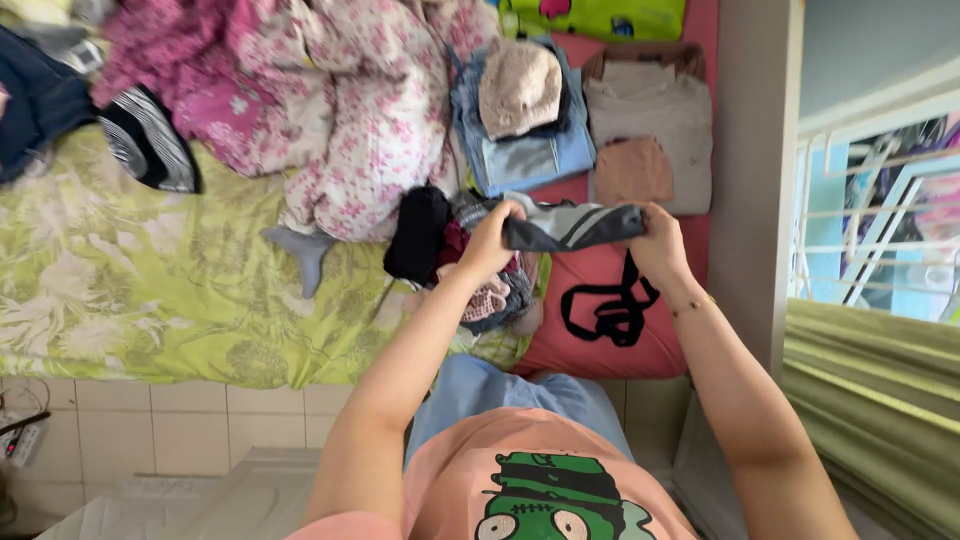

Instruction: Taking clothes out of a closet and sorting them on a bed.

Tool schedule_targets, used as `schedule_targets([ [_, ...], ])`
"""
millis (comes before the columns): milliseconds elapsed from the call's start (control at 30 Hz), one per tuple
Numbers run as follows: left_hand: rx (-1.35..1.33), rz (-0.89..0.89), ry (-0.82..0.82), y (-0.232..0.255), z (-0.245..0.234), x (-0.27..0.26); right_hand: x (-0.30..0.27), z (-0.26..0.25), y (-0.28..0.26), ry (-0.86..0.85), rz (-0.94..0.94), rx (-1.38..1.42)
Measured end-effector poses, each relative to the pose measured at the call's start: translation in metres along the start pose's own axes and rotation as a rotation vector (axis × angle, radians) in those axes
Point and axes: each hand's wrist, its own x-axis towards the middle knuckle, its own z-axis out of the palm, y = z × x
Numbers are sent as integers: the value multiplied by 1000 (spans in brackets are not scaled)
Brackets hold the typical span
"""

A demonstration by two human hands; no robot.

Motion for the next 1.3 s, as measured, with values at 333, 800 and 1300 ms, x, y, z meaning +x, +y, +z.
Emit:
schedule_targets([
  [333, 821, 430, 253, -83, 40, 25, -13, -9, 113, 315, -326, -331],
  [800, 1158, 350, -298, -217, 50, -3, -10, 13, 291, -117, -158, -539],
  [1300, 1188, -369, 504, -242, 87, 100, 85, 31, 279, 263, 427, -789],
])
